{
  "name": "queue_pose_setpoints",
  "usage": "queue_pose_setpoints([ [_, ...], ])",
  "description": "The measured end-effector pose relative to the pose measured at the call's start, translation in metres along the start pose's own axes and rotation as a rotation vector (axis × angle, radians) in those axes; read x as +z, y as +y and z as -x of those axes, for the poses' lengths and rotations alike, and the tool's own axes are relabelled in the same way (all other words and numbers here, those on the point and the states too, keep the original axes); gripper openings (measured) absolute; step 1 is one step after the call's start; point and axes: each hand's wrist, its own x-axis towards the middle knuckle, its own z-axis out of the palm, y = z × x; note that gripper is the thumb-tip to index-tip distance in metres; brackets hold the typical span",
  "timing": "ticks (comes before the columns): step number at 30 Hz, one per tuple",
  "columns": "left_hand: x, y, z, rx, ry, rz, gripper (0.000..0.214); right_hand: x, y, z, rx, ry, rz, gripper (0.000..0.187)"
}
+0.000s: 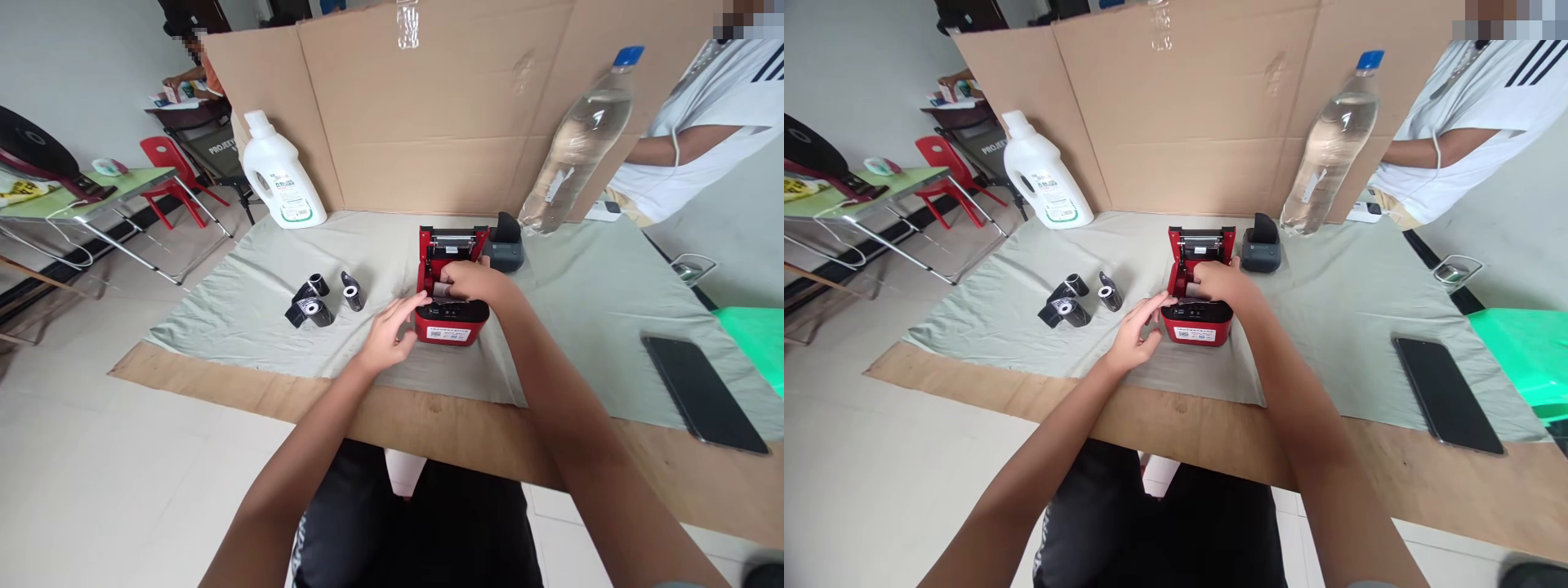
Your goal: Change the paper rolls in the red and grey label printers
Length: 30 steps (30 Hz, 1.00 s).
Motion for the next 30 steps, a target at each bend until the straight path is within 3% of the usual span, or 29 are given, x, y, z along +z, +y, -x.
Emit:
queue_pose_setpoints([
  [4,-0.003,-0.003,0.001,-0.02,0.129,-0.008,0.065,-0.004,0.01,0.017,-0.087,0.097,-0.16,0.009],
  [8,-0.011,-0.001,-0.018,-0.217,0.286,0.134,0.038,-0.008,0.008,0.041,-0.329,0.274,-0.334,0.013],
  [11,-0.02,0.0,-0.05,-0.367,0.171,0.299,0.046,-0.011,-0.002,0.051,-0.493,0.418,-0.411,0.019],
  [14,-0.024,-0.001,-0.076,-0.398,0.065,0.376,0.051,-0.012,-0.008,0.05,-0.582,0.498,-0.485,0.019],
  [19,-0.015,-0.005,-0.074,-0.463,0.138,0.469,0.055,-0.008,-0.01,0.041,-0.587,0.511,-0.595,0.019],
  [23,-0.004,-0.007,-0.059,-0.482,0.336,0.533,0.051,-0.005,-0.015,0.036,-0.549,0.482,-0.694,0.019],
  [26,-0.002,-0.008,-0.057,-0.412,0.448,0.512,0.049,-0.002,-0.02,0.032,-0.449,0.467,-0.769,0.017],
  [30,-0.003,-0.006,-0.057,-0.331,0.406,0.457,0.049,0.001,-0.021,0.028,-0.47,0.445,-0.842,0.019],
])
